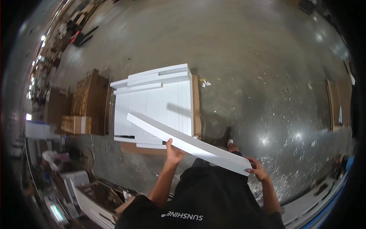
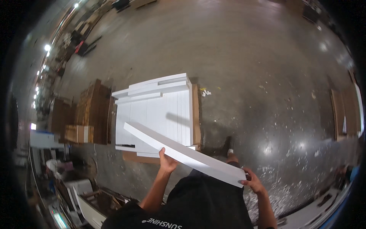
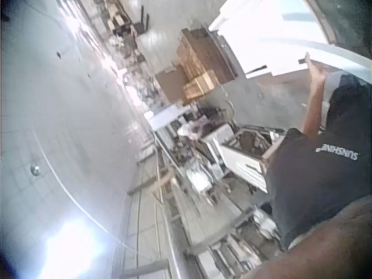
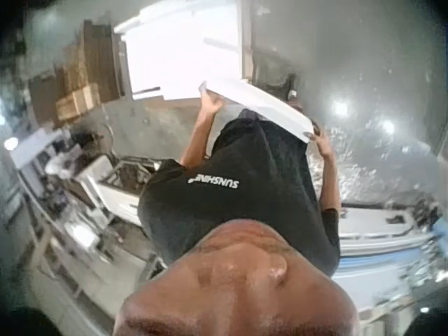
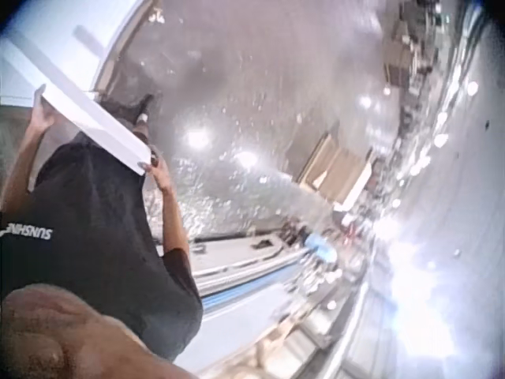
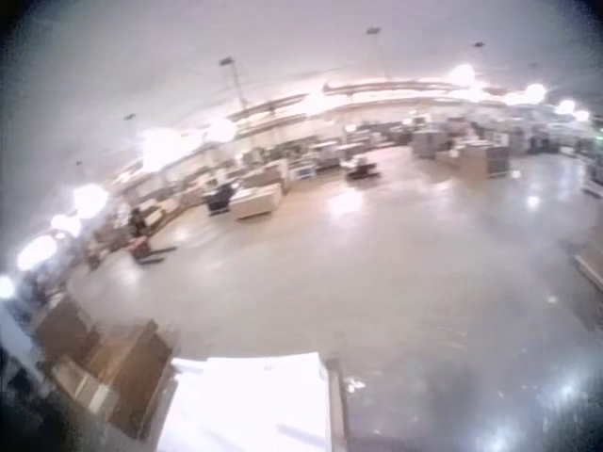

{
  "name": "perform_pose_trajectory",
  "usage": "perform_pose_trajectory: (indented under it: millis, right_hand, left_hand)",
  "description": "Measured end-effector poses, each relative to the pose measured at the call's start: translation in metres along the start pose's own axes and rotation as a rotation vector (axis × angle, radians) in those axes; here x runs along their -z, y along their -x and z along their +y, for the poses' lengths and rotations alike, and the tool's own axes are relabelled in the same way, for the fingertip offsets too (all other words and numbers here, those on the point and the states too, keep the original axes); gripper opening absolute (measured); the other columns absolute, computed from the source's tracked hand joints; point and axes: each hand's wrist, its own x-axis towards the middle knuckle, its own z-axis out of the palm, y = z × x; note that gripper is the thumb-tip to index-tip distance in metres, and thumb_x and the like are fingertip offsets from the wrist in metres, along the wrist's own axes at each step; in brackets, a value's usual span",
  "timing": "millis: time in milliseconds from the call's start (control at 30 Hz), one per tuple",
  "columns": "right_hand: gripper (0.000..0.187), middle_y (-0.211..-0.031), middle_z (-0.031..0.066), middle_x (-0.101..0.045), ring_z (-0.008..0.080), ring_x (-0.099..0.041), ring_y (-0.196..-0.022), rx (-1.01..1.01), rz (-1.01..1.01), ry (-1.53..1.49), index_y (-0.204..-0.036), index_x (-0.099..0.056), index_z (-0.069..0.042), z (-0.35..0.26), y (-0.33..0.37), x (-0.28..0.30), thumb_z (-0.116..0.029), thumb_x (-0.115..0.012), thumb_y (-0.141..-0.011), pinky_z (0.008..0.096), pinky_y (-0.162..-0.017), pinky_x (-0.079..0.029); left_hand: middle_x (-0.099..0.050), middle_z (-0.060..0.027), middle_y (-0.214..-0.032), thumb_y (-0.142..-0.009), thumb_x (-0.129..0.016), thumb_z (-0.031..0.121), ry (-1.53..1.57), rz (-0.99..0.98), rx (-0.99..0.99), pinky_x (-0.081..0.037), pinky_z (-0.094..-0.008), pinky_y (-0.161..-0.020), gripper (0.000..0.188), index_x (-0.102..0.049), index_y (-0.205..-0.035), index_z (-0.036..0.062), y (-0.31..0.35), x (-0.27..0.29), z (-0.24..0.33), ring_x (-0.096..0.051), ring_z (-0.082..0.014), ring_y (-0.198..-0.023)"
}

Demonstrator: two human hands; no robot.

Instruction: The person scrapes and trims the edges of white panels on a workbench using a utility knife and a wooden block, then carries and arranges the panels onto a stack on the floor.

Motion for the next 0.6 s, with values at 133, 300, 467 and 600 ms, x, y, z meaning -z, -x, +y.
perform_pose_trajectory:
  millis: [133,300,467,600]
  right_hand:
    - [0.105,-0.145,0.0164,-0.056,0.0303,-0.055,-0.137,-0.044,-0.066,0.111,-0.159,-0.04,0.001,-0.081,-0.058,0.042,-0.033,-0.091,-0.075,0.0446,-0.116,-0.043]
    - [0.101,-0.138,0.0188,-0.061,0.0291,-0.061,-0.127,-0.095,-0.197,0.245,-0.159,-0.036,-0.001,-0.177,-0.151,0.081,-0.031,-0.092,-0.081,0.0442,-0.11,-0.048]
    - [0.103,-0.137,0.0177,-0.061,0.029,-0.061,-0.124,-0.131,-0.253,0.297,-0.16,-0.036,-0.003,-0.238,-0.25,0.068,-0.031,-0.093,-0.078,0.0428,-0.106,-0.05]
    - [0.108,-0.151,0.0134,-0.05,0.0318,-0.054,-0.138,-0.188,-0.208,0.359,-0.159,-0.04,-0.003,-0.256,-0.326,0.05,-0.034,-0.094,-0.07,0.0446,-0.114,-0.046]
  left_hand:
    - [-0.064,-0.0057,-0.136,-0.089,-0.066,0.065,0.083,0.046,-0.002,-0.045,-0.0484,-0.11,0.074,-0.057,-0.143,0.0139,-0.034,-0.045,0.004,-0.059,-0.0298,-0.128]
    - [-0.064,-0.0051,-0.134,-0.088,-0.07,0.062,0.149,0.106,-0.115,-0.047,-0.05,-0.108,0.073,-0.056,-0.142,0.0146,-0.097,-0.09,0.012,-0.06,-0.0289,-0.128]
    - [-0.066,-0.0096,-0.137,-0.087,-0.072,0.06,0.321,0.238,-0.168,-0.046,-0.05,-0.112,0.078,-0.055,-0.146,0.012,-0.172,-0.078,0.031,-0.06,-0.0332,-0.13]
    - [-0.06,-0.0123,-0.148,-0.09,-0.069,0.061,0.386,0.311,-0.223,-0.039,-0.0568,-0.119,0.082,-0.05,-0.151,0.0099,-0.23,-0.067,0.053,-0.055,-0.0356,-0.138]
